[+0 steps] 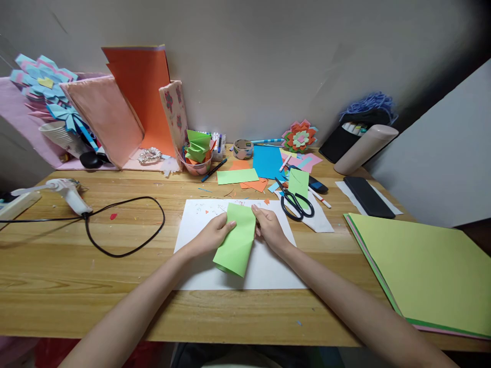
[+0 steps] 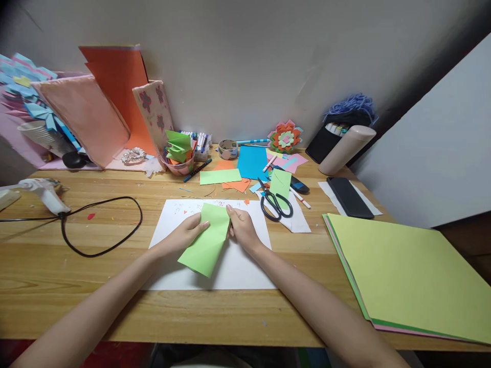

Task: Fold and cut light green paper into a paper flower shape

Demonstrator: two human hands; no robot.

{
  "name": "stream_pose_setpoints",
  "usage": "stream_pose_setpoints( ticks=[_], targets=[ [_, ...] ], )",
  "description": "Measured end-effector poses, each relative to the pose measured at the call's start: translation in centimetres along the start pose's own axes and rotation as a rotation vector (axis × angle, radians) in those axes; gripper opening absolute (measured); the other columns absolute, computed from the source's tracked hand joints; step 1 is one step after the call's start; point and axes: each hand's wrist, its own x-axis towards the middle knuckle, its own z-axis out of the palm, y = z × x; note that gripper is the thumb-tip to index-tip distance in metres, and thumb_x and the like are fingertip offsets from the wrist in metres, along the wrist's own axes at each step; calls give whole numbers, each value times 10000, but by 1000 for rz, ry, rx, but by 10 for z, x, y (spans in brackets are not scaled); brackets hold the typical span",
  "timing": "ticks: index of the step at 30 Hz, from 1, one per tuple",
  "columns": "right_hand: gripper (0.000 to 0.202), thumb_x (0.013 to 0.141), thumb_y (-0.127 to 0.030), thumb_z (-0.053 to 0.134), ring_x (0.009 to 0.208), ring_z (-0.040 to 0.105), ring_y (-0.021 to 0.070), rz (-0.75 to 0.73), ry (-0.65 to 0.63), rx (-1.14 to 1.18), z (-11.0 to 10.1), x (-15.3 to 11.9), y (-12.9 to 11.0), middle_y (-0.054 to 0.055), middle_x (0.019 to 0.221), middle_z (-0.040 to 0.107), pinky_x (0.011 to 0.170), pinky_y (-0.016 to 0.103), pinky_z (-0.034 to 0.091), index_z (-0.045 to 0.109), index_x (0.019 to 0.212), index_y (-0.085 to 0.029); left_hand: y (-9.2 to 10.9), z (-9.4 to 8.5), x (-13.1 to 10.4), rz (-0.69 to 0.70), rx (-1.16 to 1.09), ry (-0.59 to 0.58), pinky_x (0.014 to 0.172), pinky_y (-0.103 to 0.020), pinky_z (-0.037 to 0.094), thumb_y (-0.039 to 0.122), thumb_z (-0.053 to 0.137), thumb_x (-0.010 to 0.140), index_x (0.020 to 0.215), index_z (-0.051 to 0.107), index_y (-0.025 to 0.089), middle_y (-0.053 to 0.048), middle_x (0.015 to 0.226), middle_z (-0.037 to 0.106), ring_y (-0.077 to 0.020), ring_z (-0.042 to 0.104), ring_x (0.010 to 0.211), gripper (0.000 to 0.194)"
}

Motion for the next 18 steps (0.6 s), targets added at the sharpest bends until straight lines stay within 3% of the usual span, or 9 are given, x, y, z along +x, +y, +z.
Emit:
stream_pose_setpoints(
  ticks=[9, 14, 18],
  targets=[
    [548, 841, -602, 373, 298, 373, 78, -15, -47, -77, -7, 2, 0, -22, 311, 444, 366, 203, 308, 429, 484, -190, 0, -2, -1, -15, 7, -1, 695, -306, 441, 454, 451, 840, 1053, 564, 129, -71, 867, 656, -207, 580, 774, 405],
    [518, 794, -638, 419, 350, 514, 108, 148, -302, 39, -8, 2, -5, -2, 421, 562, 376, 199, 364, 505, 615, -160, -3, -3, 0, 23, 23, 105, 690, -294, 439, 449, 438, 848, 973, 550, 141, -61, 872, 640, -204, 574, 787, 350],
    [471, 821, -554, 466, 330, 481, 81, 112, -303, -47, -5, -3, -1, -19, 387, 543, 377, 177, 334, 482, 564, -159, -5, -1, 0, 35, 38, 146, 674, -288, 439, 443, 432, 852, 906, 526, 148, -43, 812, 618, -196, 567, 764, 315]
  ],
)
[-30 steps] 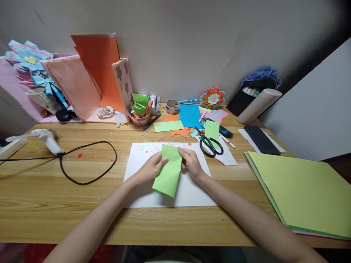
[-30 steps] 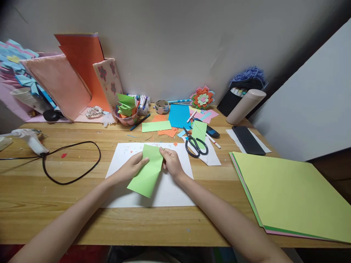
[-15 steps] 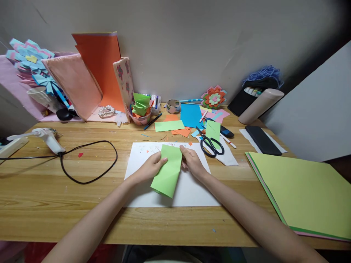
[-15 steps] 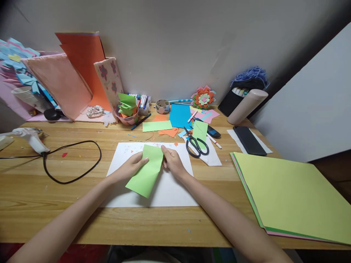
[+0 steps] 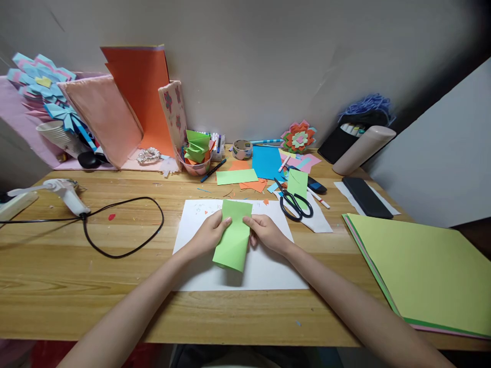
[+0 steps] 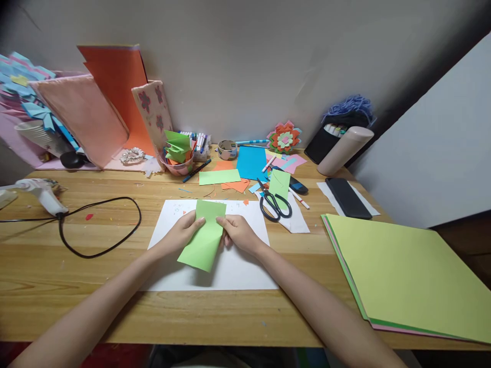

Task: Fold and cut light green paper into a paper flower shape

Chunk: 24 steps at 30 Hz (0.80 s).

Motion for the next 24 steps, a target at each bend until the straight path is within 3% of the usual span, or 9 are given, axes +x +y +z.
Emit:
stream_pose_setpoints(
  ticks=[5, 10, 13, 15, 20, 24],
  targets=[
    [482, 838, -545, 437, 280, 405, 74, -15, 64, -52, 1, 0, 3, -36, 333, 490, 343, 185, 265, 443, 526, -176, 1, 0, 0, 2, 20, 25, 653, -286, 439, 436, 431, 851, 897, 525, 152, -33, 773, 599, -190, 556, 741, 302],
    [461, 801, -513, 518, 349, 340, 57, -24, -69, -144, -8, 0, -3, -66, 376, 395, 392, 196, 240, 486, 505, -162, 3, -3, -1, -4, 17, -6, 615, -266, 433, 427, 443, 847, 882, 538, 158, -31, 760, 599, -174, 547, 715, 288],
    [459, 783, -512, 537, 387, 299, 59, -65, -59, -199, -10, -1, -4, -62, 403, 371, 402, 209, 200, 496, 493, -159, 4, -4, 0, -26, -13, -12, 589, -256, 430, 429, 462, 837, 891, 552, 154, -39, 774, 612, -166, 547, 698, 294],
    [471, 779, -523, 531, 391, 293, 62, -78, -28, -193, -10, 0, -3, -59, 402, 364, 402, 214, 193, 484, 479, -163, 5, -6, 0, -52, -94, -59, 594, -256, 433, 435, 493, 820, 949, 559, 146, -52, 802, 627, -166, 560, 705, 323],
    [462, 782, -516, 532, 340, 284, 62, -67, 25, -156, -11, 2, -1, -69, 348, 345, 378, 219, 181, 477, 476, -174, 12, -15, -3, -205, -212, -312, 624, -261, 427, 399, 627, 731, 1017, 590, 115, -86, 867, 654, -184, 596, 738, 405],
    [472, 785, -520, 532, 315, 278, 57, -62, 52, -163, -12, 2, -1, -72, 329, 344, 369, 214, 193, 473, 467, -175, 11, -17, -5, -281, -196, -313, 575, -246, 396, 413, 611, 733, 907, 626, 102, -85, 831, 662, -155, 575, 650, 356]
  ],
)
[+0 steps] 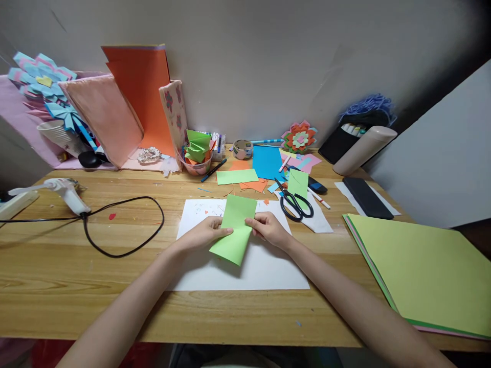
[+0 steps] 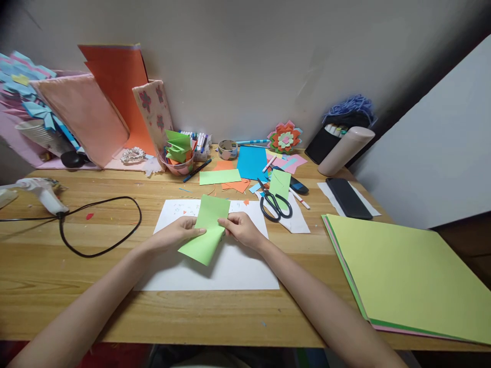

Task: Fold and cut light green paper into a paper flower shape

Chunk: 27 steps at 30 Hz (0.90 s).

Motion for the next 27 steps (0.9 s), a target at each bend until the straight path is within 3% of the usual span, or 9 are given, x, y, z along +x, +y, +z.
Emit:
stream_pose_setpoints(
  ticks=[3, 10, 16, 27],
  targets=[
    [497, 802, -546, 492, 322, 327, 60, 12, -8, 13, 0, -1, -2, -64, 349, 377, 373, 205, 241, 452, 473, -176, -5, 1, 3, -6, -2, 74, 534, -234, 374, 418, 615, 725, 868, 618, 112, -57, 753, 654, -137, 548, 585, 338],
    [430, 809, -539, 496, 464, 528, 93, 47, -221, 77, 2, -5, -4, -20, 515, 543, 476, 205, 383, 533, 630, -151, -11, 5, 9, 79, -78, 146, 566, -259, 425, 441, 611, 731, 852, 616, 122, -79, 802, 681, -166, 594, 637, 342],
    [408, 822, -509, 502, 461, 533, 85, 70, -215, 114, 5, -6, -2, -17, 516, 553, 491, 202, 388, 539, 648, -142, -12, 6, 10, 127, -57, 133, 560, -253, 424, 425, 569, 774, 872, 604, 114, -76, 766, 677, -161, 594, 624, 328],
    [402, 822, -500, 506, 464, 520, 93, 82, -285, 48, 2, -5, -3, -11, 501, 546, 495, 211, 388, 567, 665, -135, -14, 6, 8, 116, -59, 75, 628, -282, 453, 415, 531, 807, 962, 578, 114, -117, 913, 671, -192, 616, 731, 342]
  ],
)
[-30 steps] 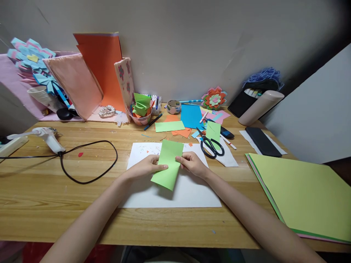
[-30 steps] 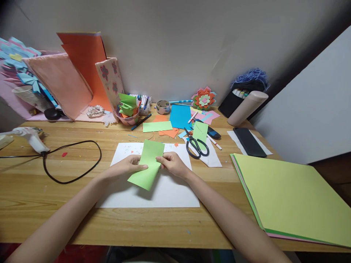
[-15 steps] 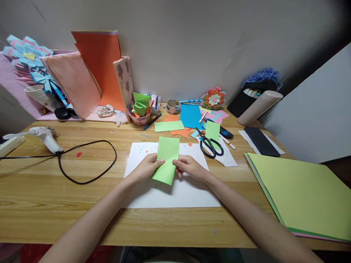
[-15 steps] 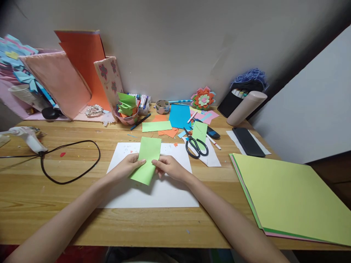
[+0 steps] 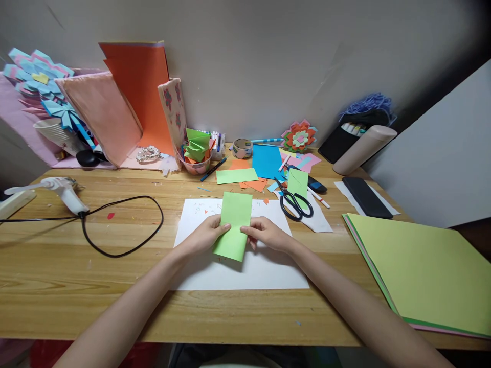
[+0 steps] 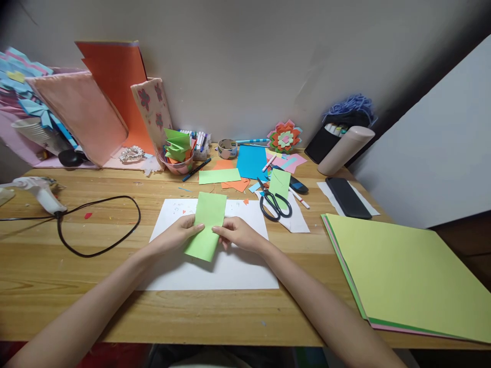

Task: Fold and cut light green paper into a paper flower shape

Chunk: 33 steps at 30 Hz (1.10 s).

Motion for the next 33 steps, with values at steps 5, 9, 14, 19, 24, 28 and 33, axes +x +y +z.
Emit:
stream_pose_setpoints(
  ticks=[5, 9, 14, 19, 24, 28, 33],
  targets=[
    [432, 825, -519, 489, 452, 512, 94, 18, 35, -31, 1, -1, -1, -9, 477, 545, 498, 214, 381, 557, 640, -135, 6, 3, -1, -13, 101, 66, 572, -259, 419, 418, 537, 789, 927, 575, 103, -92, 849, 657, -173, 579, 673, 345],
    [422, 834, -514, 482, 472, 526, 97, 10, 40, -7, 1, -2, -4, -5, 496, 560, 509, 214, 373, 553, 653, -139, 8, 4, 0, -1, 86, 115, 564, -259, 413, 425, 547, 769, 888, 569, 116, -71, 814, 653, -177, 578, 660, 332],
    [416, 849, -494, 465, 448, 504, 92, -9, 92, -6, 4, 0, -1, -15, 472, 536, 495, 212, 363, 540, 636, -144, 5, 5, 1, -2, 38, 137, 585, -269, 426, 445, 568, 760, 905, 567, 124, -71, 823, 661, -187, 595, 682, 352],
    [426, 842, -484, 475, 417, 441, 79, -34, 226, -42, 10, 1, 0, -33, 438, 485, 460, 208, 327, 491, 565, -160, 9, 3, -3, -66, -62, -20, 656, -280, 442, 457, 560, 780, 997, 609, 109, -112, 915, 679, -199, 618, 762, 413],
    [438, 844, -487, 472, 417, 433, 77, -35, 248, -70, 12, -1, 1, -33, 437, 480, 459, 211, 320, 471, 548, -164, 8, 3, -6, -143, -141, -57, 671, -268, 437, 445, 568, 785, 985, 646, 113, -111, 903, 691, -185, 623, 757, 395],
    [440, 848, -500, 459, 422, 438, 77, -38, 242, -82, 13, 0, 4, -30, 454, 489, 455, 211, 318, 477, 568, -162, 3, 5, -4, -104, -135, -21, 621, -249, 428, 435, 572, 786, 983, 650, 130, -98, 884, 695, -165, 615, 697, 372],
    [414, 838, -517, 468, 435, 439, 80, -59, 217, -5, 12, 0, 4, -35, 481, 479, 450, 210, 320, 488, 626, -163, 2, 5, -1, -46, -137, -20, 616, -251, 437, 436, 577, 781, 936, 651, 109, -115, 858, 694, -171, 615, 684, 369]
  ],
)
